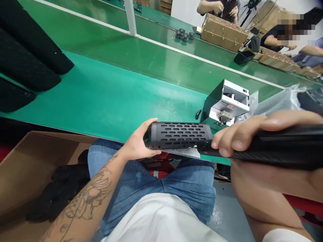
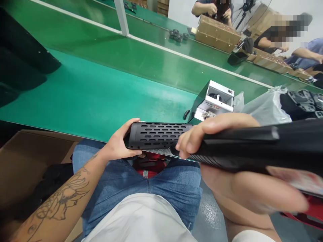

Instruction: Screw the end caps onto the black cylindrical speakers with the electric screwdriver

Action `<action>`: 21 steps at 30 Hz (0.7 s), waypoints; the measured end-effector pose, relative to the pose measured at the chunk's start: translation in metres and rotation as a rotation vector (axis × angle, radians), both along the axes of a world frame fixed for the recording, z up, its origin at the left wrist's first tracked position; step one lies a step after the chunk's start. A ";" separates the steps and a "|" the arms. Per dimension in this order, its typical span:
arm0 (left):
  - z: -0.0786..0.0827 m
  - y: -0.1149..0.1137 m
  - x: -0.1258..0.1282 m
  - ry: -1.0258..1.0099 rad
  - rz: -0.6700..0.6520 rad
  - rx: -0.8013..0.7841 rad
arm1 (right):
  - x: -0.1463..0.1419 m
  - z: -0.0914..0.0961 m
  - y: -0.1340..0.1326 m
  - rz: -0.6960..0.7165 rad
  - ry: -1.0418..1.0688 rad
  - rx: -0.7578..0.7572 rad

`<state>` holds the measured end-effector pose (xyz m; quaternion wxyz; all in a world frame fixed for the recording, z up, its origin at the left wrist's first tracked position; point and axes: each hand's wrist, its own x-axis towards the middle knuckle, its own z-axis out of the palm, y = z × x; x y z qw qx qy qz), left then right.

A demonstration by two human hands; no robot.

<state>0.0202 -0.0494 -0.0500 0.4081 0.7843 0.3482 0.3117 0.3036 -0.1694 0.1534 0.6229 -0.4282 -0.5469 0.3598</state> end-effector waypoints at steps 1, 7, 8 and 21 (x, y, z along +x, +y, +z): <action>0.000 0.000 0.000 -0.003 -0.002 0.003 | -0.009 -0.001 0.005 0.021 -0.004 -0.017; 0.001 0.000 0.002 -0.013 -0.013 0.031 | -0.037 -0.011 0.026 -0.060 0.051 0.022; 0.000 0.000 0.002 -0.015 -0.015 0.035 | -0.038 -0.013 0.028 -0.070 0.048 0.033; 0.002 -0.001 0.002 -0.011 -0.036 0.033 | -0.036 -0.026 0.039 0.087 0.103 -0.031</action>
